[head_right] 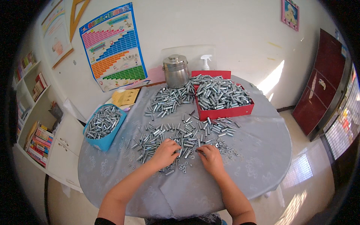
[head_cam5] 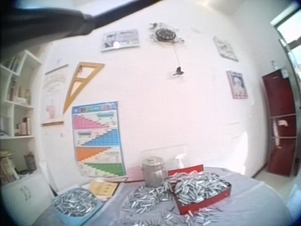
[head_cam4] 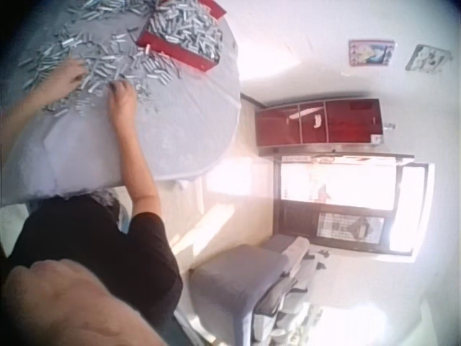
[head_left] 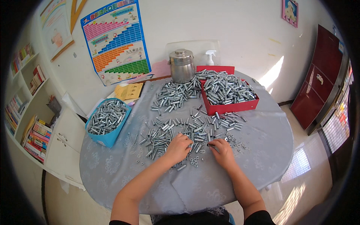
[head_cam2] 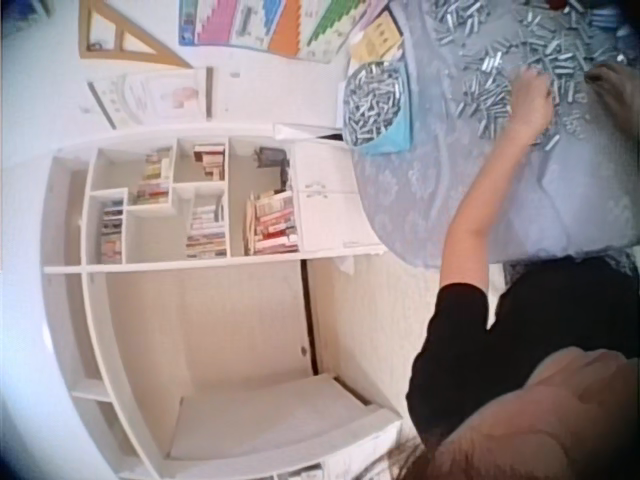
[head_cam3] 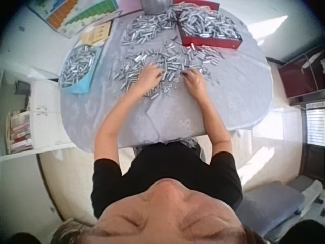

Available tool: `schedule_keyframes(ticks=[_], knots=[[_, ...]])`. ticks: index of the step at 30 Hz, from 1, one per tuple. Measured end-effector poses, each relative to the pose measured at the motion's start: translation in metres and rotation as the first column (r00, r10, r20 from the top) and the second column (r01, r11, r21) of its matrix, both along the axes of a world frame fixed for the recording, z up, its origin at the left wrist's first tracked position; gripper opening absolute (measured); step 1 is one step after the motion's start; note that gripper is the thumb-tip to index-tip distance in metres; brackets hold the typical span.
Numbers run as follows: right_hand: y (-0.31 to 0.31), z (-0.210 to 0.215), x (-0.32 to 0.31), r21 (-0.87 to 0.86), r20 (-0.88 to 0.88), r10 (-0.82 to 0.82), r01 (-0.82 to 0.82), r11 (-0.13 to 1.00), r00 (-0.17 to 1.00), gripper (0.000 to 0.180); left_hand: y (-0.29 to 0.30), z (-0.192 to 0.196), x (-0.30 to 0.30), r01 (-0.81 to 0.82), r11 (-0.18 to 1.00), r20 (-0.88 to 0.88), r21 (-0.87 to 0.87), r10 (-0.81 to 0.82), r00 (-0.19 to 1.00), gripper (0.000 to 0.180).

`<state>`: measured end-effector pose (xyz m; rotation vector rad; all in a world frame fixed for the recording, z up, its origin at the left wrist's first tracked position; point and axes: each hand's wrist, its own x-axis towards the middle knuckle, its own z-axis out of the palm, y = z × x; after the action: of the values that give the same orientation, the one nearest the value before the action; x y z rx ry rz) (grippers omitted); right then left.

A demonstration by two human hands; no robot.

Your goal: The person sits at a table and repeatedly picks up bolts and washers from a large pile. They thread the washers onto the bolts by hand and place the assembled fasteners into a red box. The process is continuous and repetitive throughout the clip.

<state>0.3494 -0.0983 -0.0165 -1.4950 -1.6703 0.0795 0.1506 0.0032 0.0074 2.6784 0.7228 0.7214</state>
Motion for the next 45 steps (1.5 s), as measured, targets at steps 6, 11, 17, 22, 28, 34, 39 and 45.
schedule_keyframes(ticks=[6, 11, 17, 22, 28, 34, 39, 45], knots=[[0.001, -0.001, 0.0, -0.012, -0.104, 0.016, -0.018, 1.0, 0.994, 0.019, -0.008, -0.015, 0.035, -0.121, 0.984, -0.025, 0.134, 0.126, 0.992, 0.014], [-0.002, 0.002, -0.004, -0.091, -0.288, 0.006, -0.034, 0.995, 0.958, 0.024, -0.004, -0.024, 0.043, -0.201, 0.972, -0.125, 0.121, 0.216, 0.968, 0.012], [0.002, -0.014, 0.006, -0.171, -0.819, -0.022, -0.207, 0.963, 0.574, 0.027, -0.014, -0.007, 0.034, -0.187, 0.934, 0.176, -0.304, 0.247, 0.953, 0.013], [0.0, -0.006, 0.0, -0.104, -0.921, 0.039, -0.341, 0.934, 0.387, 0.025, -0.025, -0.013, 0.006, 0.155, 0.524, 0.425, -0.838, 0.447, 0.787, 0.012], [-0.006, 0.002, -0.011, -0.078, -0.936, 0.08, -0.421, 0.904, 0.343, 0.023, -0.05, -0.011, -0.005, 0.436, 0.169, 0.443, -0.884, 0.603, 0.663, 0.012], [-0.006, -0.001, -0.017, -0.048, -0.938, 0.119, -0.464, 0.885, 0.325, 0.018, -0.058, -0.017, -0.003, 0.425, 0.158, 0.419, -0.891, 0.643, 0.641, 0.016], [-0.008, -0.008, -0.029, -0.074, -0.927, 0.13, -0.512, 0.856, 0.351, 0.018, -0.069, -0.027, -0.001, 0.334, 0.132, 0.347, -0.933, 0.567, 0.747, 0.026], [-0.011, 0.0, -0.027, -0.138, -0.891, 0.153, -0.575, 0.807, 0.428, 0.017, -0.072, -0.027, -0.008, 0.43, 0.111, 0.405, -0.896, 0.601, 0.689, 0.023]])
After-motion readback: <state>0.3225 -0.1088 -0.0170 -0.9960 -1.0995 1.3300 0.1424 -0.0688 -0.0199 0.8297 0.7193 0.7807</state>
